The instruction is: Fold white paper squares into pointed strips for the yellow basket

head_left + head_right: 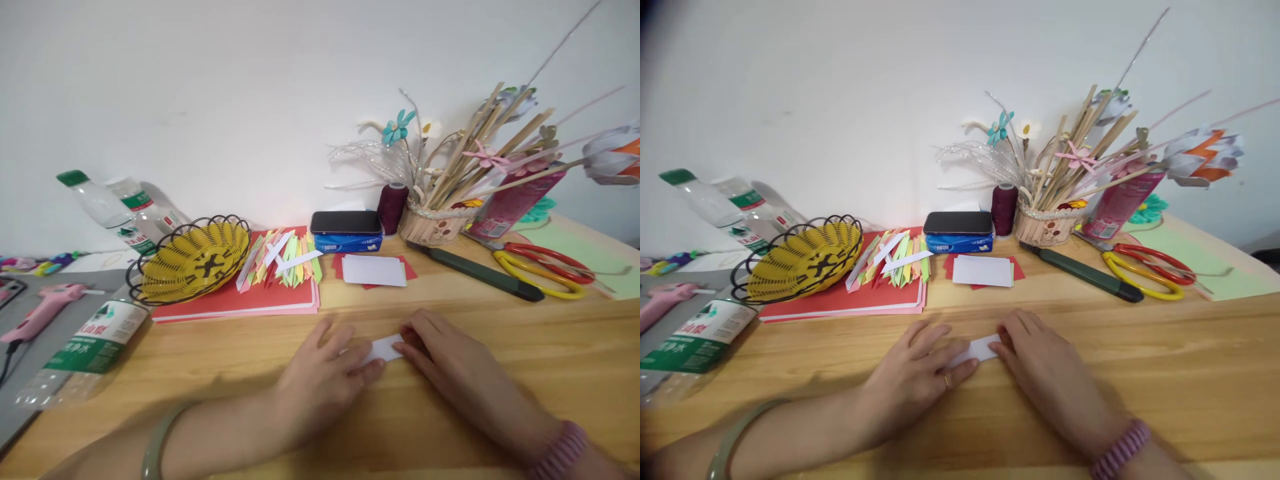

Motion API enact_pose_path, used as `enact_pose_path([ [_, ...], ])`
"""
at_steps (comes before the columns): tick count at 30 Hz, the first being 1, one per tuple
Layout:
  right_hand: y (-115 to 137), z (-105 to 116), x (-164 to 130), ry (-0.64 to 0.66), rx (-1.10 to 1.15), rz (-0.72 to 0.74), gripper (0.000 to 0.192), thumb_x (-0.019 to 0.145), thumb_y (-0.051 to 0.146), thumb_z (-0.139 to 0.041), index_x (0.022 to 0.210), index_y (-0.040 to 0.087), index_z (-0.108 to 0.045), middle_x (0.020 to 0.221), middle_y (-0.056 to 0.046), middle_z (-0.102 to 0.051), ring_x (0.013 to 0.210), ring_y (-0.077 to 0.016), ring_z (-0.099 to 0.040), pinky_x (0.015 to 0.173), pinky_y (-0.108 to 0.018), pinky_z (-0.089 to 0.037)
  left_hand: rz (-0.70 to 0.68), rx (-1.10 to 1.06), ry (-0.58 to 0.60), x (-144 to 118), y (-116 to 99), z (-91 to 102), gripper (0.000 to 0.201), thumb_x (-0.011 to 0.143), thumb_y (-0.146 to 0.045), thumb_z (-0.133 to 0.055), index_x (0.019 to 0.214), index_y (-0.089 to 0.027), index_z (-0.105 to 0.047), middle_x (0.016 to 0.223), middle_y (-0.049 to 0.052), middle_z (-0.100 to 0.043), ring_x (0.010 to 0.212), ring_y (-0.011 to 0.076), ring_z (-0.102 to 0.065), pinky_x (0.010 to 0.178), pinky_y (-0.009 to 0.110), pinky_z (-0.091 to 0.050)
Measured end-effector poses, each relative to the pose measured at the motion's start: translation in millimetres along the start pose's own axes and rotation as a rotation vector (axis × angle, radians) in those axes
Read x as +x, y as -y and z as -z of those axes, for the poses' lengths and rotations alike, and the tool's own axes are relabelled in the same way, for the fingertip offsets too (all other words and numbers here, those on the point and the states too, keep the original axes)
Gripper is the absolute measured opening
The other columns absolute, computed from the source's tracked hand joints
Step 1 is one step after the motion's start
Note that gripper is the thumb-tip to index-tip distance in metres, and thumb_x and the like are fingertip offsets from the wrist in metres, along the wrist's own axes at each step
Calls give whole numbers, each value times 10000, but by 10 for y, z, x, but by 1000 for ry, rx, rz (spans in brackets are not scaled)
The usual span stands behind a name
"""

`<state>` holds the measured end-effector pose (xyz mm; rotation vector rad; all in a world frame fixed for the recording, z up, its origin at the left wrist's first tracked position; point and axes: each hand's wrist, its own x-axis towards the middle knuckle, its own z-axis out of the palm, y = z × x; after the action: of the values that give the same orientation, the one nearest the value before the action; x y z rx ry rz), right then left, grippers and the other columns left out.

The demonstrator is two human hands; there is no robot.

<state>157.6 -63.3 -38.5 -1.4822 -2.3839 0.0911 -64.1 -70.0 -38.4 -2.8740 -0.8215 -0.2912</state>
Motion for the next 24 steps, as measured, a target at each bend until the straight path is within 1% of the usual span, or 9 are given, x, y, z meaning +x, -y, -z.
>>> enact_pose_path([
  [2,53,-31,-88,-120,-103,174,271,899,236,-339,975,153,-585,952,-110,-660,870,-223,-613,755,-377,-482,-3,10,18,-5,10,8,286,938,-237,-410,1207,-245,-508,1176,21,-587,1132,244,-454,1026,505,-233],
  [4,135,-68,-196,-191,-180,362,343,895,232,-353,1162,114,-534,1130,-136,-623,1039,-235,-569,844,-386,-464,-2,27,45,-2,8,22,299,944,-244,-392,1219,-230,-506,1218,15,-571,1185,247,-419,1041,508,-218],
  [6,213,-104,-295,-165,-232,436,453,873,337,-426,1234,72,-490,1226,-157,-566,1127,-257,-517,879,-387,-458,-9,53,58,1,-1,31,305,945,-255,-382,1211,-203,-521,1247,16,-556,1226,251,-382,1051,508,-215],
  [9,252,-125,-379,-94,-265,447,574,843,415,-467,1282,45,-445,1281,-163,-516,1147,-273,-504,868,-400,-479,-25,88,66,0,-21,34,326,945,-275,-372,1224,-190,-518,1300,20,-514,1269,250,-337,1064,513,-206],
  [12,207,-99,-384,-56,-248,435,563,850,362,-470,1327,72,-395,1296,-139,-504,1154,-265,-502,875,-425,-479,-31,111,70,-11,-46,45,351,949,-267,-355,1264,-181,-481,1332,33,-481,1296,242,-304,1065,530,-206],
  [15,158,-77,-372,-36,-194,440,566,856,328,-468,1363,108,-347,1315,-122,-485,1179,-246,-480,913,-426,-455,-18,106,97,-48,-64,64,353,945,-261,-362,1258,-159,-486,1306,61,-506,1299,246,-302,1054,558,-214],
  [18,134,-87,-385,-12,-152,412,581,860,341,-473,1383,140,-317,1340,-113,-456,1206,-236,-451,941,-421,-434,14,89,130,-140,-58,68,323,935,-276,-399,1217,-184,-526,1264,63,-544,1293,259,-320,1050,579,-200],
  [21,127,-88,-403,13,-125,388,574,870,348,-463,1391,167,-306,1354,-105,-434,1214,-235,-442,940,-429,-435,35,121,84,-277,-24,64,296,935,-259,-414,1200,-203,-533,1263,66,-544,1316,284,-280,1040,605,-167],
  [24,129,-52,-403,19,-124,385,561,881,351,-446,1394,179,-298,1353,-95,-428,1203,-233,-453,924,-434,-449,25,151,57,-410,24,74,294,932,-218,-418,1206,-186,-518,1284,83,-521,1337,317,-217,1024,643,-124],
])
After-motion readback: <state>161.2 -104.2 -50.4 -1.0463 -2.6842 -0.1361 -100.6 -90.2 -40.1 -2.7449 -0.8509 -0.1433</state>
